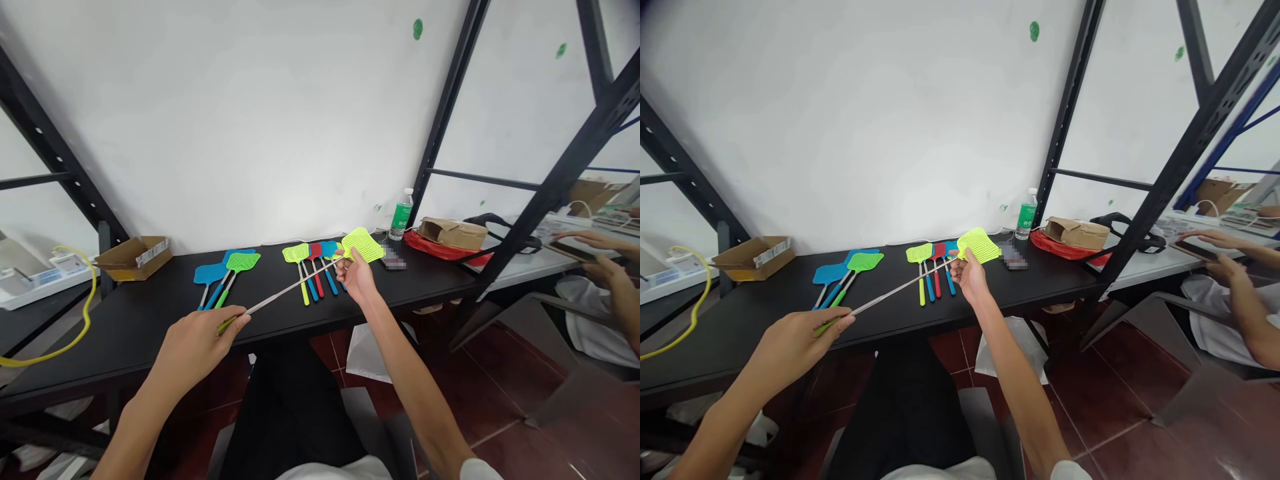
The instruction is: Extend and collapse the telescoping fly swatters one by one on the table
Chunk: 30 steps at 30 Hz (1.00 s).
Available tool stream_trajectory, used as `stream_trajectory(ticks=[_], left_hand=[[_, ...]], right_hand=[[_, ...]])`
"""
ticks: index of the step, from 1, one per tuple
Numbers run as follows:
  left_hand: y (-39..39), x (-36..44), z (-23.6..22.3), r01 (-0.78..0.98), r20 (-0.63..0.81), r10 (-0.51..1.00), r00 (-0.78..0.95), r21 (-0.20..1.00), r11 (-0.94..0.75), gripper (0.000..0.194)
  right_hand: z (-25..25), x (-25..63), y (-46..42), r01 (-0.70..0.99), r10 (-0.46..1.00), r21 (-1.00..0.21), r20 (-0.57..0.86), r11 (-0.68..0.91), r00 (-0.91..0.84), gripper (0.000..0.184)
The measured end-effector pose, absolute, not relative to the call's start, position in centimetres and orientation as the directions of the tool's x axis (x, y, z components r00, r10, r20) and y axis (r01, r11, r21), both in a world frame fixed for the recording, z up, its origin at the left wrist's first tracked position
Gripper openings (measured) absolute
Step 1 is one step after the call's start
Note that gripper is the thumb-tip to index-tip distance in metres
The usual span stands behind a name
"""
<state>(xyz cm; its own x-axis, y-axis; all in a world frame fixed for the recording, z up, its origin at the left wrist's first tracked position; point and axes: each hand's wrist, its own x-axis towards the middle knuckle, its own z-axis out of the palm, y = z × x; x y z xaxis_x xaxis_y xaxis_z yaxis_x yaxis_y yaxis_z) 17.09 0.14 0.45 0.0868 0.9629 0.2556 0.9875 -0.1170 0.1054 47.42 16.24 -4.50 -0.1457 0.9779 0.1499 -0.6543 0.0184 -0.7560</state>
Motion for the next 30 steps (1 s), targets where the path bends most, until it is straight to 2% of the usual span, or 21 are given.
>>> stream_trajectory(ticks=[9, 15, 20, 24, 30], left_hand=[[-0.4, 17.0, 0.7, 0.984, 0.245, 0.963, 0.114, 0.108, -0.144, 0.048], [-0.1, 18.7, 0.5, 0.963, 0.229, 0.959, 0.166, 0.173, -0.208, 0.049], [0.2, 18.9, 0.1, 0.966, 0.230, 0.962, 0.150, 0.174, -0.192, 0.048], [0.4, 18.3, -0.1, 0.976, 0.255, 0.962, 0.101, 0.162, -0.146, 0.041], [0.5, 18.9, -0.5, 0.986, 0.265, 0.961, 0.082, 0.120, -0.117, 0.021]], right_hand=[[-4.5, 47.1, 16.1, -0.615, 0.968, -0.786, 0.195, 0.059, -0.156, 0.042], [-4.2, 44.7, 14.5, -0.569, 0.941, -0.819, 0.245, 0.071, -0.234, 0.042], [-4.5, 42.9, 13.7, -0.537, 0.935, -0.840, 0.253, 0.085, -0.248, 0.047], [-4.6, 43.4, 14.0, -0.522, 0.947, -0.847, 0.241, 0.098, -0.213, 0.046], [-4.6, 43.7, 14.2, -0.512, 0.949, -0.849, 0.256, 0.128, -0.187, 0.045]])
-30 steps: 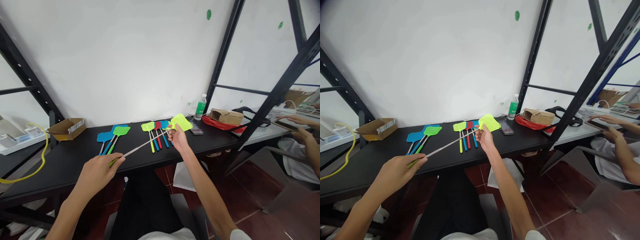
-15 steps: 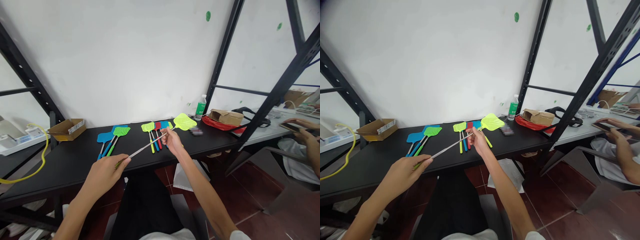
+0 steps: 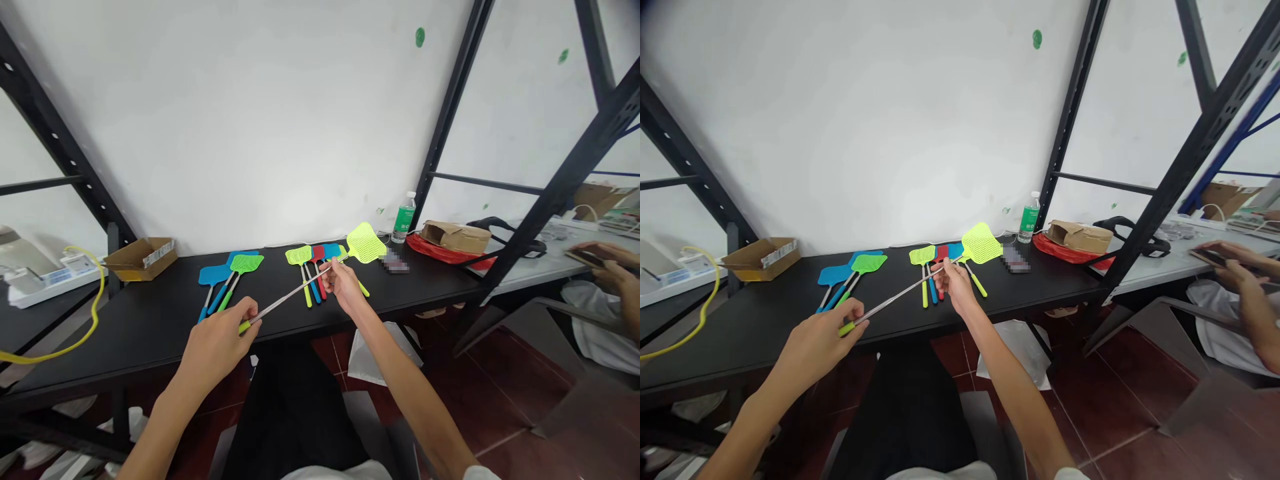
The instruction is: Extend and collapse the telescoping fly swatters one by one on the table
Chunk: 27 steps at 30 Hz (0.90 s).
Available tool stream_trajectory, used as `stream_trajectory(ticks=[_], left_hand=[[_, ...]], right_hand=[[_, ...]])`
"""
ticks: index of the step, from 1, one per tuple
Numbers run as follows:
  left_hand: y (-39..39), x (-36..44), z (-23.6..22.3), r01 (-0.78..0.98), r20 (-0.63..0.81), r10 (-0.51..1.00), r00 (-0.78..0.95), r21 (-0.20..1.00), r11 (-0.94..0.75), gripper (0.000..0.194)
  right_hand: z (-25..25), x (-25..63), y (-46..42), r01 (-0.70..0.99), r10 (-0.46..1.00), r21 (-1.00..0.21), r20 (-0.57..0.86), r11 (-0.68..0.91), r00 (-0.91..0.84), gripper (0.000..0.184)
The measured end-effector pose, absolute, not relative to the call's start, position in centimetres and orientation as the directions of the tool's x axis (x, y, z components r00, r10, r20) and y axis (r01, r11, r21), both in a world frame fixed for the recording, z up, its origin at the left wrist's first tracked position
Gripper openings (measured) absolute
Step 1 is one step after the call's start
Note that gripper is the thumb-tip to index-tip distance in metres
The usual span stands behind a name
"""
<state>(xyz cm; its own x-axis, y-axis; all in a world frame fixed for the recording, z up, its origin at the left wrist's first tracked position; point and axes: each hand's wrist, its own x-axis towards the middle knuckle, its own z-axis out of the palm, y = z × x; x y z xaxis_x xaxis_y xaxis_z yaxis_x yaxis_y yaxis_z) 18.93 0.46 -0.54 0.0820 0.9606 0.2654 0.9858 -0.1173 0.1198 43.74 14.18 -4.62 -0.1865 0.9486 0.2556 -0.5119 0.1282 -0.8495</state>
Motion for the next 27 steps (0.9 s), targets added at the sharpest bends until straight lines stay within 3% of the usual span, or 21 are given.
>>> stream_trajectory(ticks=[10, 27], left_hand=[[0.2, 20.5, -0.6, 0.969, 0.226, 0.958, 0.176, 0.131, -0.209, 0.043], [-0.5, 20.4, 0.3, 0.885, 0.147, 0.934, 0.326, 0.298, -0.356, 0.046]], right_hand=[[-4.8, 43.6, 14.7, -0.519, 0.967, -0.830, 0.254, 0.205, -0.025, 0.049], [-3.5, 48.2, 16.0, -0.537, 0.961, -0.797, 0.222, 0.276, 0.165, 0.049]])
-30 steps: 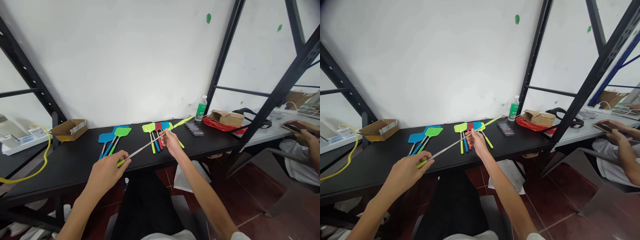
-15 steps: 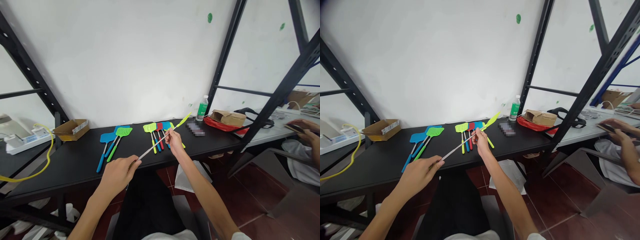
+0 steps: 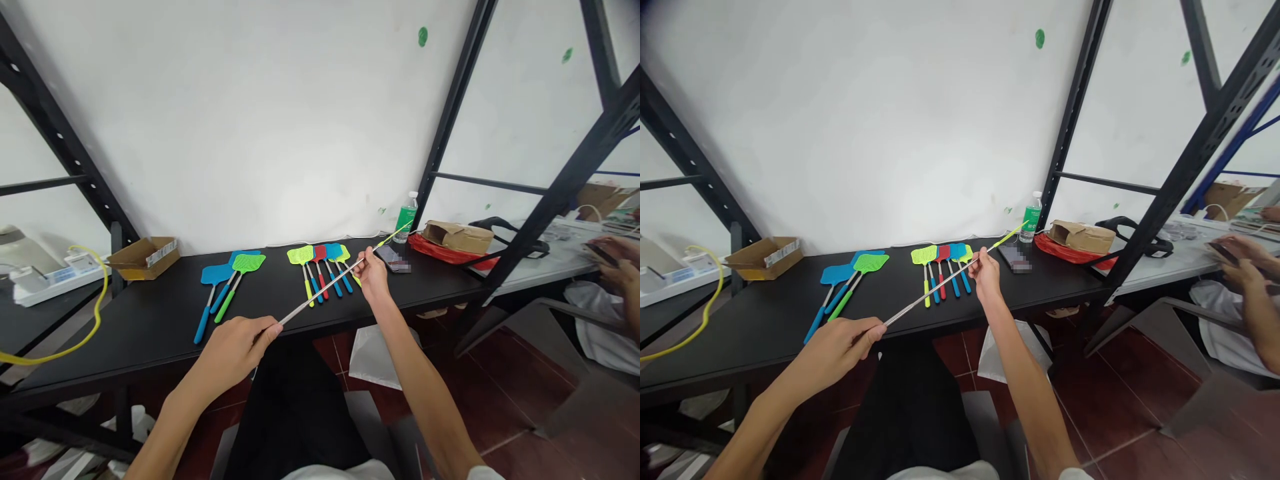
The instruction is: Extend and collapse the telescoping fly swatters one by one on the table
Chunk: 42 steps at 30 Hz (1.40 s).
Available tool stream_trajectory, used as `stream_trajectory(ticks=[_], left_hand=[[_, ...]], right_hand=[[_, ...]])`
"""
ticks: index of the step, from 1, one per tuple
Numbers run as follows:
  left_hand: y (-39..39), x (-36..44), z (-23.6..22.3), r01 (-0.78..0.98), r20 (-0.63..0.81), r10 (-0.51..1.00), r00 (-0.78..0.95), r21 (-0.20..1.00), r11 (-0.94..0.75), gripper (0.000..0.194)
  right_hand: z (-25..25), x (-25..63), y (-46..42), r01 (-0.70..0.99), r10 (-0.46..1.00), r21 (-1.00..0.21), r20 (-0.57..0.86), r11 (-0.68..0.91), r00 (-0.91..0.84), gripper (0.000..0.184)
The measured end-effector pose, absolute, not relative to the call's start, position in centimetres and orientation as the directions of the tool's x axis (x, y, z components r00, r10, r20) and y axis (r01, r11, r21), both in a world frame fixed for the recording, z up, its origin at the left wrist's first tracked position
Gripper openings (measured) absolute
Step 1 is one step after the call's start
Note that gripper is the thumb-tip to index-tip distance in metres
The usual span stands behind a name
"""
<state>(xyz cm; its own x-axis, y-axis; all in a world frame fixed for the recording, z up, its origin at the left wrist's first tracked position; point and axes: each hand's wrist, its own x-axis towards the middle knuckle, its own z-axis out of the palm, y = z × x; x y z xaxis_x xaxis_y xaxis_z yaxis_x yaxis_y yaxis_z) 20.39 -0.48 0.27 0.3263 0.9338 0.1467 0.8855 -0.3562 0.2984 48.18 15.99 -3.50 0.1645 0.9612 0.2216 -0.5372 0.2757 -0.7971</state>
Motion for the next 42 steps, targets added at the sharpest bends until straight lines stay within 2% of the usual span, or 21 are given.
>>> stream_trajectory(ticks=[7, 16, 23, 29, 33, 42], left_hand=[[-0.3, 18.7, 0.6, 0.919, 0.105, 0.956, 0.276, 0.262, -0.294, 0.046], [-0.2, 17.7, 0.7, 0.901, 0.039, 0.961, 0.275, 0.339, -0.272, 0.046], [-0.3, 16.4, 1.0, 0.881, 0.025, 0.955, 0.295, 0.379, -0.282, 0.045], [0.7, 13.5, 0.1, 0.817, -0.034, 0.929, 0.369, 0.487, -0.307, 0.045], [1.2, 11.4, -0.6, 0.803, -0.071, 0.930, 0.361, 0.531, -0.271, 0.045], [1.4, 9.5, -1.0, 0.837, -0.099, 0.948, 0.302, 0.504, -0.214, 0.047]], right_hand=[[-3.6, 48.5, 16.1, -0.518, 0.959, -0.809, 0.205, 0.278, 0.195, 0.049], [-4.5, 48.9, 16.9, -0.566, 0.965, -0.786, 0.157, 0.250, 0.208, 0.046], [-4.2, 52.0, 17.8, -0.607, 0.948, -0.751, 0.079, 0.259, 0.307, 0.043], [-4.2, 55.5, 18.3, -0.622, 0.911, -0.727, 0.012, 0.292, 0.413, 0.040], [-4.5, 57.6, 18.5, -0.636, 0.877, -0.701, -0.033, 0.322, 0.480, 0.041], [-4.6, 59.9, 18.5, -0.615, 0.830, -0.699, -0.053, 0.366, 0.555, 0.040]])
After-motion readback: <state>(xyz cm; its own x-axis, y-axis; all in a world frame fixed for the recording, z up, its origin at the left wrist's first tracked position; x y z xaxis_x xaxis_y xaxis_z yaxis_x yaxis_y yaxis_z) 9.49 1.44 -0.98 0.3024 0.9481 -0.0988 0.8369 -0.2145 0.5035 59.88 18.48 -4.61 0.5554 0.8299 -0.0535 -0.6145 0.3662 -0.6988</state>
